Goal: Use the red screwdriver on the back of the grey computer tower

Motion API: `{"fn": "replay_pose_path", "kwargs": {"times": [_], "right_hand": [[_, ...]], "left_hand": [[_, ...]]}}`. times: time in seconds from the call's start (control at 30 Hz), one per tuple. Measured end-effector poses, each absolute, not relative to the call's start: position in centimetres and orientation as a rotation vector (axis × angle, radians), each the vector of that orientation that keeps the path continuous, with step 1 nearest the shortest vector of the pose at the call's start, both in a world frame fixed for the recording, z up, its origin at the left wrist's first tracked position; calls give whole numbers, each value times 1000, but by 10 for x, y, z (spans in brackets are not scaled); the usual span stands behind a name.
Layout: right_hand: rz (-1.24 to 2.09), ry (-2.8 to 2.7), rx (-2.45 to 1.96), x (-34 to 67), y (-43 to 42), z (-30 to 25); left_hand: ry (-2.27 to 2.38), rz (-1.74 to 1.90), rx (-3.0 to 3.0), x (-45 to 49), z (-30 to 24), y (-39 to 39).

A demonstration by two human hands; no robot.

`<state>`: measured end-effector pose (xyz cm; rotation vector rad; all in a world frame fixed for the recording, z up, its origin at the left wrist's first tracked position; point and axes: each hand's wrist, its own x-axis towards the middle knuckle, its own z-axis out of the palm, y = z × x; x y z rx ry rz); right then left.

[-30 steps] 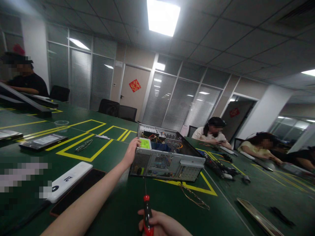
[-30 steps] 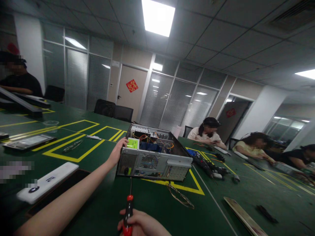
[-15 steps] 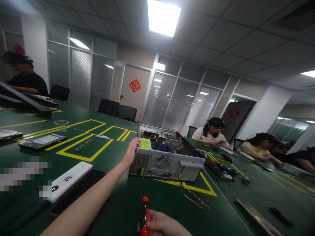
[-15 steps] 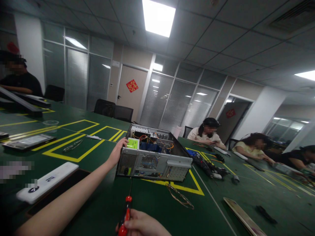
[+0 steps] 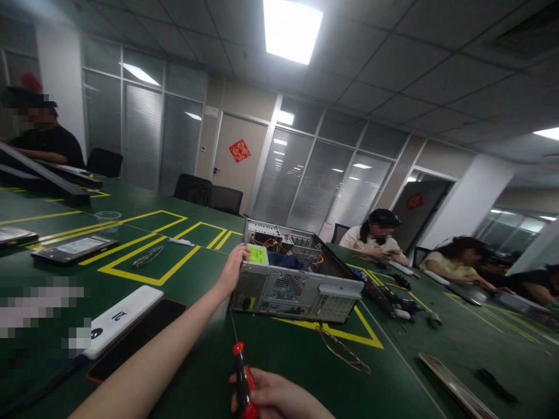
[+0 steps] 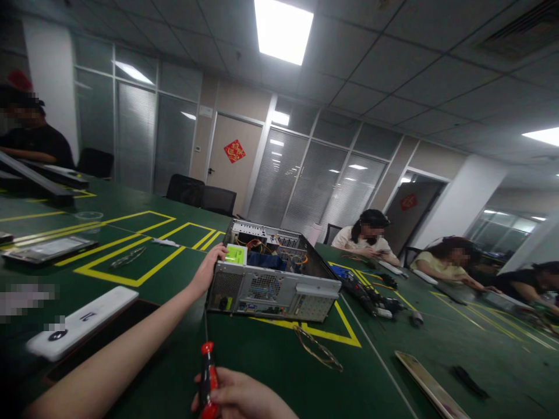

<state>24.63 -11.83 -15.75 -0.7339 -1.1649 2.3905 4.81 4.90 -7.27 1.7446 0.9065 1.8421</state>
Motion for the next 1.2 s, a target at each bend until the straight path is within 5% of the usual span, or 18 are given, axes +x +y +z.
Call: {"fn": "replay_pose_path", "kwargs": {"times": [1.2], "right_hand": [[2439,-1166,-726,245,-116,-150]], "left_hand": [[911,1844,1770,47,-69,44]]}}
